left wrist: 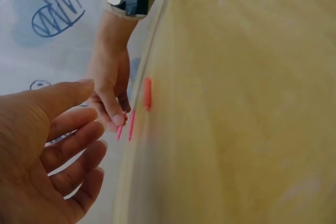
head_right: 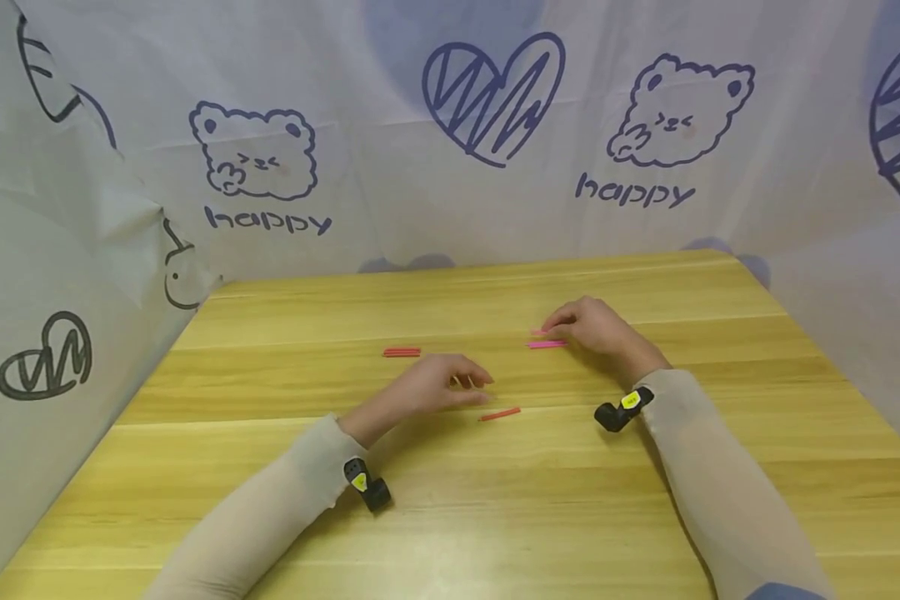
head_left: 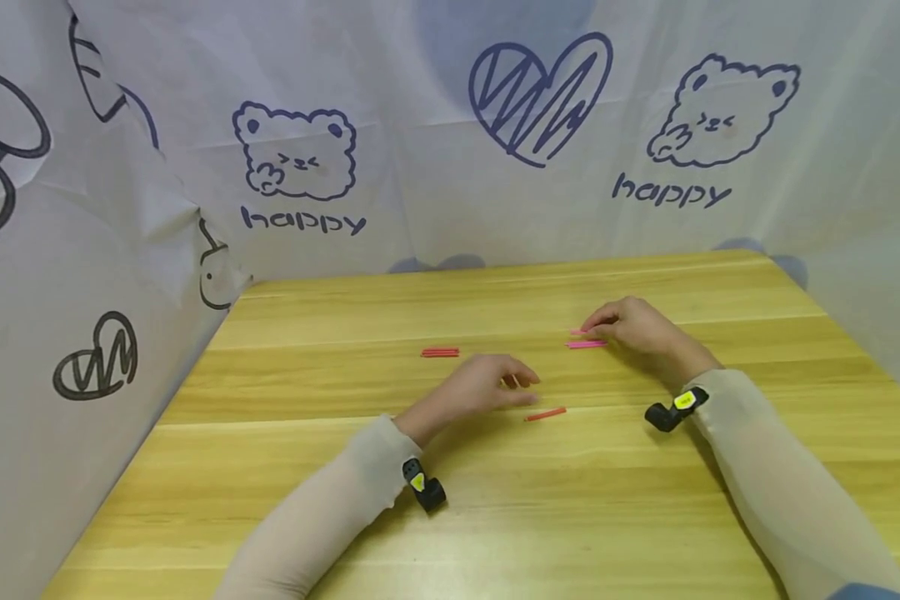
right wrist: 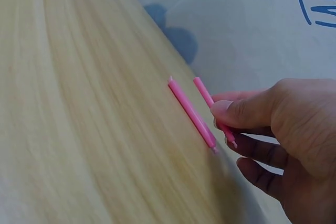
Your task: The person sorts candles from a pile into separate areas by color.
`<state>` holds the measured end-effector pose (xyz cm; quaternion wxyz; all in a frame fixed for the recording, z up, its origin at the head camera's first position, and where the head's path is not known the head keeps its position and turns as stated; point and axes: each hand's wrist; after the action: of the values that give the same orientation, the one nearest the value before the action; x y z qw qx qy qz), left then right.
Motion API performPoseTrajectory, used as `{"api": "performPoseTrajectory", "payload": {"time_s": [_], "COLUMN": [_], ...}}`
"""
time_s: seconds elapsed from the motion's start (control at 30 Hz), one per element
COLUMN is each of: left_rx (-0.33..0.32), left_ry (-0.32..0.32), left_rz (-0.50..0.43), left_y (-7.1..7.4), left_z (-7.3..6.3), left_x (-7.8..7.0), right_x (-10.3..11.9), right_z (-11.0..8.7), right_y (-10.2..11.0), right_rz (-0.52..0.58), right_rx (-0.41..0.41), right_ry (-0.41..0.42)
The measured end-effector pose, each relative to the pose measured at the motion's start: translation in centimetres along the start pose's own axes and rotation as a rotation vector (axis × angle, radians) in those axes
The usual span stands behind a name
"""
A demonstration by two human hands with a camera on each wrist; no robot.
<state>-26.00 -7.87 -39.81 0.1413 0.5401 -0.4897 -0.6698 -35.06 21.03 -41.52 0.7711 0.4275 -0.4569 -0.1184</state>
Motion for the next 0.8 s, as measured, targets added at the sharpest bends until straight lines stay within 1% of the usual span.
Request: {"api": "performPoseTrajectory", "payload": {"time_s": [0.2, 0.5, 0.6, 0.8], "left_rx": [0.019, 0.028, 0.025, 0.031], "left_ry": [-0.012, 0.013, 0.017, -0.007], "left_rz": [0.045, 0.086, 0.082, 0.092], "left_y": [-0.9, -1.7, -1.9, -2.4], "left_z": [0.0, 0.1, 0.2, 0.3], "left_x": [-0.3, -1.1, -1.1, -0.6], "right_x": [-0.4, -0.2, -0.1, -0.1], "right_z": [0.0, 0.0, 0.0, 0.1], "right_y": [-0.3, -0.4, -0.3, -0.5], "right_rz": [0.001, -0.016, -0.016, 0.020], "right_rx": [0.021, 0.032, 0.038, 0.040], "right_ry": [0.025, 0.028, 0.023, 0.004]}}
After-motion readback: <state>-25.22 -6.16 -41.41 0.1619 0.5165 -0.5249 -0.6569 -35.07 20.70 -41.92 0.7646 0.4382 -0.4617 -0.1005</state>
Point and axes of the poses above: each hand's wrist, its own z-axis towards the middle knuckle, its own y-axis out of the back of the hand, x = y × z, and after that the axes turned 13 degrees about y, right-handed
